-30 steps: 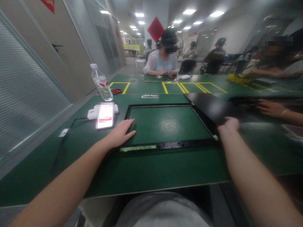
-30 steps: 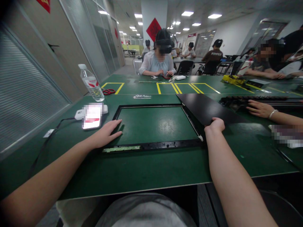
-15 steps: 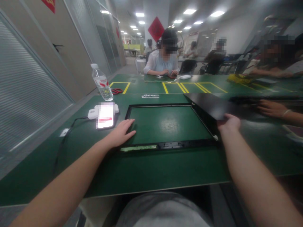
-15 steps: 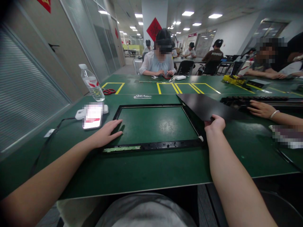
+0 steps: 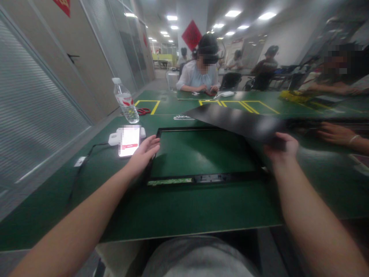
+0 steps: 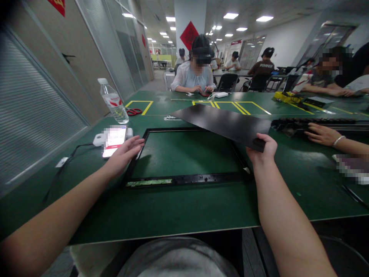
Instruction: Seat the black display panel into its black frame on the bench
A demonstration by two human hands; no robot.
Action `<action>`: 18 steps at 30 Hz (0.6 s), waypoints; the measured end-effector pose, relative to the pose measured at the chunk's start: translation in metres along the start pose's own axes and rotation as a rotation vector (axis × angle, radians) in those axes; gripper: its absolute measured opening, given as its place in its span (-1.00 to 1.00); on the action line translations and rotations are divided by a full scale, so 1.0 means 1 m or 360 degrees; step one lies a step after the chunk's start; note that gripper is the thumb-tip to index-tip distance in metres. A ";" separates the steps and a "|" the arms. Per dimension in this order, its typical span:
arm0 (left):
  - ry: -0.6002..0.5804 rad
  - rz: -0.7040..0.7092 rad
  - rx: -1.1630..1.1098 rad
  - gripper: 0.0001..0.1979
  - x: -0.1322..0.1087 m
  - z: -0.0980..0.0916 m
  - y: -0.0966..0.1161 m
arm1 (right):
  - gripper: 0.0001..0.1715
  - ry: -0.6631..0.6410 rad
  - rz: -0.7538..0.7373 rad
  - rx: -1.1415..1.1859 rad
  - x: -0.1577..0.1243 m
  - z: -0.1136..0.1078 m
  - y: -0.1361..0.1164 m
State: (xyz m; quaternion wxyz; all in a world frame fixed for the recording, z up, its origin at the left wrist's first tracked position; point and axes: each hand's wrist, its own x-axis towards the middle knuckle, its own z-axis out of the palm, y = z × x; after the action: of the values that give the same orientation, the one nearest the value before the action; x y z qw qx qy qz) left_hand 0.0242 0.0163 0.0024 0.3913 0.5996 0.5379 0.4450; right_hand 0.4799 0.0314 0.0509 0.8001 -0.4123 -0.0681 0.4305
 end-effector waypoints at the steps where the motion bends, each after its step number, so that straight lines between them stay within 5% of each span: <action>1: 0.0034 -0.0074 -0.0167 -0.27 0.000 0.001 0.003 | -0.78 -0.0022 0.0029 0.0000 0.002 -0.001 0.000; 8: 0.0029 -0.0461 -0.0884 -0.47 0.000 -0.005 0.020 | -0.73 -0.0289 0.0130 -0.0105 0.009 -0.009 0.001; 13: 0.0058 -0.0473 -0.0764 -0.64 0.000 -0.009 0.016 | -0.76 -0.0200 0.0248 -0.0337 0.005 -0.008 0.002; 18: -0.0043 -0.0218 -0.0622 -0.47 0.001 -0.014 0.012 | -0.69 -0.0329 0.0353 -0.0623 -0.009 -0.006 0.007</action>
State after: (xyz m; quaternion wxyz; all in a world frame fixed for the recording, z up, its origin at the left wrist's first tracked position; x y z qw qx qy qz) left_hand 0.0142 0.0160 0.0181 0.5367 0.4802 0.4754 0.5053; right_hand 0.4721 0.0230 0.0443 0.6417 -0.5180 -0.1862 0.5341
